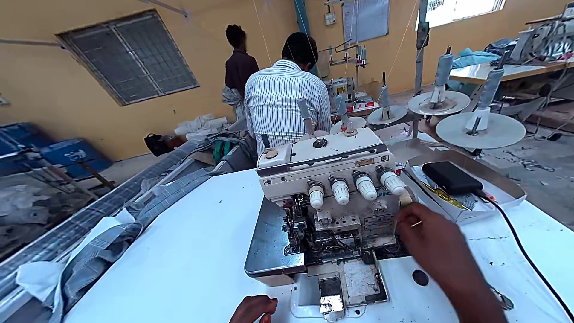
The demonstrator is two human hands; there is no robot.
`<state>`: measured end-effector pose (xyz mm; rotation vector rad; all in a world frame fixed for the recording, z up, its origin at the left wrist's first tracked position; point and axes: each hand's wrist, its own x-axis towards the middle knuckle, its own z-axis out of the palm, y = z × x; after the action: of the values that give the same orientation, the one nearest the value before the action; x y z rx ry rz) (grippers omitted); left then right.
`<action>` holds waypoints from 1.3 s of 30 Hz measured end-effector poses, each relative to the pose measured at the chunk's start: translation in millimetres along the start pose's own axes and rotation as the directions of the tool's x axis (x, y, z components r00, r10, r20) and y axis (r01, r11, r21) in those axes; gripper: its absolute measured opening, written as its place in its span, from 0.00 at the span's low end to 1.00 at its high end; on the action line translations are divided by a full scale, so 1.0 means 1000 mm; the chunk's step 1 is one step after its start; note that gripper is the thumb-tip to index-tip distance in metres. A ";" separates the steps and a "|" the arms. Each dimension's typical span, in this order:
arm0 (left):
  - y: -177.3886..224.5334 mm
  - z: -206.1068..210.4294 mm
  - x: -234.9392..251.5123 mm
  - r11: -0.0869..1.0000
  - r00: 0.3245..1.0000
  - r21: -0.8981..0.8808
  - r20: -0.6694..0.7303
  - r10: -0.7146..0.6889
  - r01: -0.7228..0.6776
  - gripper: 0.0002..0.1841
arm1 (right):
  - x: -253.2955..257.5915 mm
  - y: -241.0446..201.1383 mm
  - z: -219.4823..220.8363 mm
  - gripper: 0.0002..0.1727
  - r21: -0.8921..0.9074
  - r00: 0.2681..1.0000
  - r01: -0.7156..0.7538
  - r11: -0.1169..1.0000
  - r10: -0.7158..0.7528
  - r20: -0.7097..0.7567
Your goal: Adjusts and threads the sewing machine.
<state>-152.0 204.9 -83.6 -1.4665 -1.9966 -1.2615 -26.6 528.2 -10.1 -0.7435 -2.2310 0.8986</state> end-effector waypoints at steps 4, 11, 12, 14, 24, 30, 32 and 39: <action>-0.002 0.001 -0.001 1.000 1.000 0.020 -0.023 -0.016 0.017 0.10 | 0.008 -0.015 -0.021 0.07 -0.192 0.983 -0.122 0.974 0.146 0.112; 0.001 0.004 0.000 0.999 1.000 0.043 0.007 -0.005 0.005 0.09 | -0.007 -0.001 -0.018 0.07 -0.177 0.990 -0.084 0.981 0.063 -0.122; 0.001 0.004 0.000 0.999 1.000 0.045 0.009 -0.007 0.006 0.09 | -0.008 0.000 -0.022 0.06 -0.126 0.996 -0.078 0.989 0.072 -0.053; 0.002 0.004 0.000 0.999 1.000 0.045 0.015 -0.016 0.015 0.08 | -0.018 -0.009 -0.024 0.10 0.079 0.969 0.005 0.997 -0.024 0.245; 0.004 0.005 0.000 0.996 1.000 0.084 0.000 -0.029 0.029 0.07 | -0.051 -0.083 0.122 0.12 -0.044 0.910 0.255 0.966 -0.255 -0.325; 0.002 0.004 0.001 0.998 0.999 0.047 -0.021 -0.028 0.029 0.07 | -0.050 -0.082 0.146 0.11 -0.259 0.809 0.232 0.937 -0.334 -0.484; 0.003 0.004 0.001 0.999 0.999 0.031 -0.017 -0.041 0.041 0.07 | -0.050 -0.082 0.148 0.11 -0.228 0.811 0.230 0.946 -0.316 -0.493; 0.002 0.004 0.000 0.999 0.999 -0.012 -0.026 -0.037 0.037 0.06 | -0.049 -0.085 0.153 0.11 -0.160 0.819 0.200 0.967 -0.254 -0.514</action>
<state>-149.4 208.9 -84.6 -1.4169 -2.0111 -1.3034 -125.9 381.7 -51.9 -0.6531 -1.8189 0.3966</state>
